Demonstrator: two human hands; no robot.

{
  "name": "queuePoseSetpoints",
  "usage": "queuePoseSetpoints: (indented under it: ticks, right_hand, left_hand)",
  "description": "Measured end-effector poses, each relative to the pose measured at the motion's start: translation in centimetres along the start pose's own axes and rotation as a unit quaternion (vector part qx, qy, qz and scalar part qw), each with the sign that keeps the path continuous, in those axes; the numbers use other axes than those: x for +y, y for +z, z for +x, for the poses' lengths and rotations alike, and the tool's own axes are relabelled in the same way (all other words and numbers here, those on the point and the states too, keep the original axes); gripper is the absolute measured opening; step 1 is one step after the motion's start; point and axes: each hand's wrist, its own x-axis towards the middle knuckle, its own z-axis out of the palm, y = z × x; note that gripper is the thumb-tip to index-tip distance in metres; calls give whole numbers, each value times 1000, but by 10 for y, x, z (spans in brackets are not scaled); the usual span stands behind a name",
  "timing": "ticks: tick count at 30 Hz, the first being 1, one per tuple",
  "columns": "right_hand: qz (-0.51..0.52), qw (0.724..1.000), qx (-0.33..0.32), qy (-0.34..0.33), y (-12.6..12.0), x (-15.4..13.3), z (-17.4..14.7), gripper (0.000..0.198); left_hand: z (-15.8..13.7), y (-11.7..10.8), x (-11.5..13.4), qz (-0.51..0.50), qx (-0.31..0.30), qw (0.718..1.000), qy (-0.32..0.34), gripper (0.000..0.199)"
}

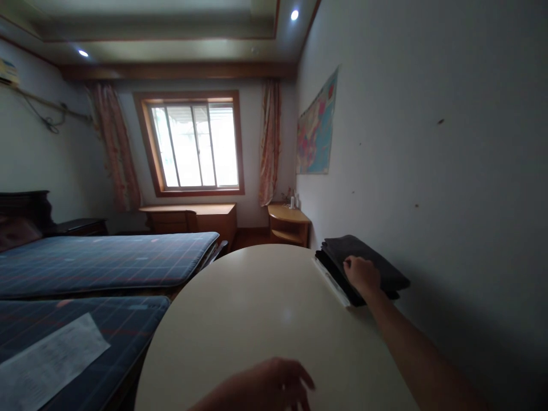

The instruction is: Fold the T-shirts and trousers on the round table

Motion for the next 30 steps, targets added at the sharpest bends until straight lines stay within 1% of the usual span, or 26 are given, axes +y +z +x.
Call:
queuePoseSetpoints:
  ticks: [1,2,3,4,5,6,7,10,13,17,22,24,27,30]
  right_hand:
    - [5,1000,-5,3,1,1,1,32]
    - [11,1000,-7,7,1,3,1,33]
    - [15,1000,-7,12,1,3,0,33]
    - [14,1000,-8,14,2,4,-1,35]
    - [6,1000,-8,10,2,5,-4,38]
    - [-6,1000,-6,0,2,5,-7,41]
    - [-20,1000,-4,-15,2,6,-10,40]
    - [-38,998,11,-38,4,7,-20,26]
    - [-7,999,33,-13,3,9,-25,28]
    - [29,998,59,16,1,10,-23,30]
    - [9,998,56,10,7,17,-19,31]
    - [7,999,53,-2,12,21,-18,33]
    - [13,998,50,-37,19,27,-17,34]
    - [12,998,46,-50,17,29,-14,36]
  left_hand:
    - [18,-5,-3,-7,57,998,-10,33]
    - [32,-8,-6,-24,168,985,-25,32]
    - [43,-10,-10,-30,227,973,-40,30]
    - [50,-11,-14,-36,268,962,-45,30]
    - [53,-11,-19,-36,297,953,-45,29]
    - [54,-10,-22,-28,307,950,-40,29]
    - [52,-8,-25,-16,313,949,-31,28]
    - [44,-2,-29,19,324,946,-16,25]
    - [41,3,-26,20,319,947,-26,25]
    - [42,8,-24,35,317,947,-31,24]
    - [49,9,-35,44,279,959,-1,24]
    - [55,8,-44,40,253,967,-8,27]
    - [63,7,-56,36,227,973,-35,32]
    - [64,4,-60,24,220,975,-27,34]
